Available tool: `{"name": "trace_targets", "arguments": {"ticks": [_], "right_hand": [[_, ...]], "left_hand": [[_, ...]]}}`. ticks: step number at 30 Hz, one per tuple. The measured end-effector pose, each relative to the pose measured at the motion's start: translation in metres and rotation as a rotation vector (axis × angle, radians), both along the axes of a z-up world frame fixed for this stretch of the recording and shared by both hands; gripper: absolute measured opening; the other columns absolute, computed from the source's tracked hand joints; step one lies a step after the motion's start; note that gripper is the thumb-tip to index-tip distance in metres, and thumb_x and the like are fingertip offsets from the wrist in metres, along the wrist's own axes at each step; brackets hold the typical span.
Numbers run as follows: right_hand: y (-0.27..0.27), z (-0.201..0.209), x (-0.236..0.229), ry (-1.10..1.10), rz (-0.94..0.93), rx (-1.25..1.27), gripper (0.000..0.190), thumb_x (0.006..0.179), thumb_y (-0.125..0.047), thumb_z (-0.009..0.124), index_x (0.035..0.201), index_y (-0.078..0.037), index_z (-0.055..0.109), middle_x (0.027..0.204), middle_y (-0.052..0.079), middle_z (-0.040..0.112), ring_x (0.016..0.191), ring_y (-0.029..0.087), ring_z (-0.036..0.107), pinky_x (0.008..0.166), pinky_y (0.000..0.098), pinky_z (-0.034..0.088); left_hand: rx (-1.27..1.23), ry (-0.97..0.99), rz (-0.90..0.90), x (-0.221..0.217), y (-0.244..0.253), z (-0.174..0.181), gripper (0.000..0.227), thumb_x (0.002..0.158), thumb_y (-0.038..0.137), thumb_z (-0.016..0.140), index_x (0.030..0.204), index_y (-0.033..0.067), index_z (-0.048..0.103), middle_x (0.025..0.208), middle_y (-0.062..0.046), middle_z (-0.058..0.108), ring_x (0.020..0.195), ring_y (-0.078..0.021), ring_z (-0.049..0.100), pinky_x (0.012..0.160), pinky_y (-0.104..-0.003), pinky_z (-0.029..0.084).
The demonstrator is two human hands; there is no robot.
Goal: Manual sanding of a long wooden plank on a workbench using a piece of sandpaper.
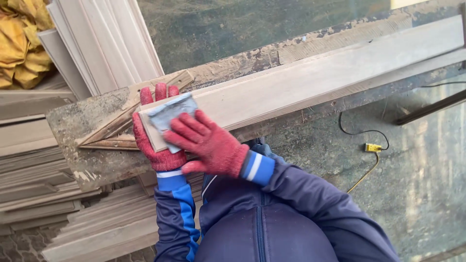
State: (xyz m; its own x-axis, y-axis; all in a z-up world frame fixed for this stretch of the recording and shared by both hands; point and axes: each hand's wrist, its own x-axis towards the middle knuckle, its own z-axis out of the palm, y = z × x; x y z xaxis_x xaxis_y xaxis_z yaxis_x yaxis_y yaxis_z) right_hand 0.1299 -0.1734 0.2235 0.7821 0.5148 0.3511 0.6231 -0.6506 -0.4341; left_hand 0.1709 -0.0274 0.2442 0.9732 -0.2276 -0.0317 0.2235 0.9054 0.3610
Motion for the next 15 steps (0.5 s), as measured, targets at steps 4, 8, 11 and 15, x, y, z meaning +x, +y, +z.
{"name": "trace_targets", "arguments": {"ticks": [4, 8, 11, 15], "right_hand": [[-0.115, -0.034, -0.016, 0.130, -0.114, -0.098, 0.095, 0.088, -0.080, 0.050, 0.161, -0.020, 0.039, 0.165, 0.014, 0.037, 0.156, 0.035, 0.025, 0.130, 0.0527, 0.012], [-0.216, -0.032, -0.035, 0.274, -0.505, -0.264, 0.081, 0.095, -0.054, 0.064, 0.160, -0.010, 0.043, 0.161, 0.025, 0.042, 0.151, 0.042, 0.032, 0.125, 0.0551, 0.020], [-0.189, -0.032, -0.025, 0.281, -0.497, -0.251, 0.084, 0.095, -0.054, 0.063, 0.160, -0.006, 0.043, 0.160, 0.029, 0.041, 0.150, 0.047, 0.031, 0.124, 0.0574, 0.020], [-0.057, -0.012, 0.000, 0.169, -0.078, 0.027, 0.095, 0.087, -0.077, 0.059, 0.157, -0.015, 0.044, 0.161, 0.022, 0.041, 0.153, 0.044, 0.031, 0.128, 0.0579, 0.016]], "left_hand": [[-0.068, 0.353, 0.209, 0.008, 0.007, -0.056, 0.063, 0.102, 0.044, 0.040, 0.160, 0.0192, 0.041, 0.166, -0.018, 0.042, 0.156, -0.0460, 0.036, 0.125, -0.076, 0.025], [0.028, 0.116, 0.116, 0.004, 0.007, -0.072, 0.059, 0.105, 0.053, 0.043, 0.157, 0.0253, 0.046, 0.163, -0.012, 0.046, 0.157, -0.0369, 0.037, 0.130, -0.070, 0.025], [0.029, 0.077, 0.115, 0.004, 0.006, -0.064, 0.058, 0.106, 0.053, 0.042, 0.157, 0.0253, 0.046, 0.163, -0.013, 0.047, 0.157, -0.0366, 0.038, 0.130, -0.069, 0.024], [0.032, 0.018, 0.087, 0.006, 0.003, -0.058, 0.057, 0.109, 0.052, 0.039, 0.160, 0.0250, 0.040, 0.167, -0.014, 0.040, 0.160, -0.0389, 0.031, 0.133, -0.068, 0.019]]}}
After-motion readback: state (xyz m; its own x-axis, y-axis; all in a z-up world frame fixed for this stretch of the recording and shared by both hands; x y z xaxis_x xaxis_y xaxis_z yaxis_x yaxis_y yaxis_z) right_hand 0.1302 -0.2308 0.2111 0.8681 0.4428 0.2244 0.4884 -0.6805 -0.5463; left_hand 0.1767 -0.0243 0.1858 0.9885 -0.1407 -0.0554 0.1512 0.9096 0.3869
